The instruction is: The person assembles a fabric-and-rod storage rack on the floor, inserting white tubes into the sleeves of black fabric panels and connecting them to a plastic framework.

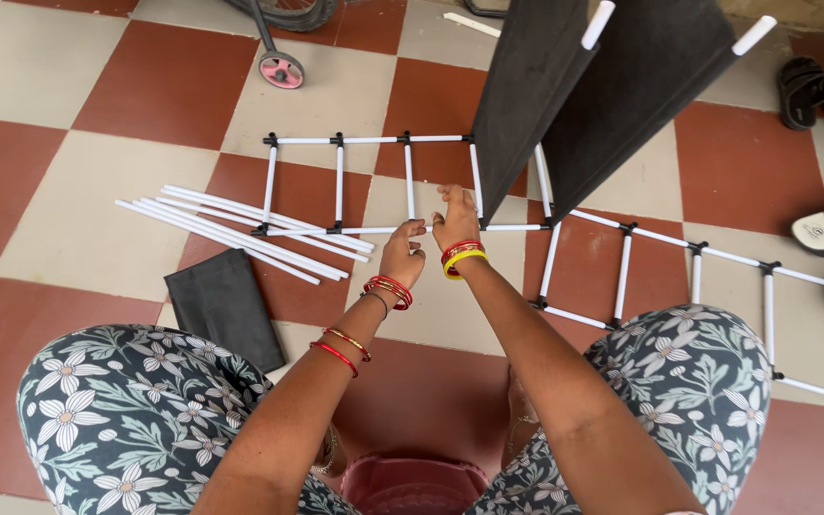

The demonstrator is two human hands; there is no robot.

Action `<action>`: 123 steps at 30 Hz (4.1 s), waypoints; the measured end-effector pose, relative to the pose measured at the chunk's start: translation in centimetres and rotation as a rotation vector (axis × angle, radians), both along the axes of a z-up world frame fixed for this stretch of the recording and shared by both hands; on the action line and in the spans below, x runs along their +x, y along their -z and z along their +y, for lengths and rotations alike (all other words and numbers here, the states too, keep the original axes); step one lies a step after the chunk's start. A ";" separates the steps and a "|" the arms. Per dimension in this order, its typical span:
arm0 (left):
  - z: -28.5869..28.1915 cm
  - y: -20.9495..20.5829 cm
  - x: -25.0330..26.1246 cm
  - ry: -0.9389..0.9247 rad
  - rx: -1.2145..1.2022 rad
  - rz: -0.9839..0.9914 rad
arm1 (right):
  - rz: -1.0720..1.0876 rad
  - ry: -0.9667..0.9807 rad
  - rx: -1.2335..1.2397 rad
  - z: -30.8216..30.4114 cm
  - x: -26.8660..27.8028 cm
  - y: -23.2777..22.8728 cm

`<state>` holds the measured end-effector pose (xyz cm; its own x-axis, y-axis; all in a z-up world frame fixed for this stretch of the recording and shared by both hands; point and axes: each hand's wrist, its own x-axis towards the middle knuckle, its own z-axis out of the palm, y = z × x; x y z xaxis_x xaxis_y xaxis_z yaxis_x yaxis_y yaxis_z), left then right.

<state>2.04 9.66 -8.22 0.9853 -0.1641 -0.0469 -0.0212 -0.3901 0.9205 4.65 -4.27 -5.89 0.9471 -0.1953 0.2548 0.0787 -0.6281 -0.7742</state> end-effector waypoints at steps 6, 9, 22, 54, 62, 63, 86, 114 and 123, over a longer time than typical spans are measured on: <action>5.4 4.9 0.1 -0.123 0.138 0.094 | 0.269 -0.208 -0.095 4.4 -0.9 4.2; 8.5 7.1 0.0 -0.206 0.263 0.027 | 0.337 -0.325 -0.127 6.2 -1.4 5.7; 20.1 12.8 -1.2 -0.717 0.925 0.408 | 0.612 -0.473 -0.168 11.0 -2.6 11.1; 27.3 20.0 -2.0 -1.192 0.441 1.157 | 0.745 -0.542 -0.139 13.0 -2.9 18.4; 24.7 18.0 -1.1 -1.044 0.501 1.047 | 0.625 -0.446 -0.254 11.8 1.5 17.4; 24.5 18.1 -1.1 -1.046 0.637 1.037 | 0.609 -0.421 -0.274 11.7 2.2 17.5; 21.6 16.7 -0.2 -0.608 1.023 0.523 | 0.663 -0.516 -0.302 16.0 4.2 22.8; 18.3 17.3 8.4 -0.911 0.791 0.854 | 0.902 -0.694 0.233 17.3 -0.8 21.5; 18.3 19.9 7.4 -0.969 0.727 0.747 | 0.954 -0.688 0.253 19.5 -2.6 23.0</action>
<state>9.42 27.93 -28.14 0.3991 0.8354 -0.3778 0.9166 -0.3527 0.1884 2.01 15.23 -28.94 0.6589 0.4818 -0.5777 -0.3335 -0.5013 -0.7984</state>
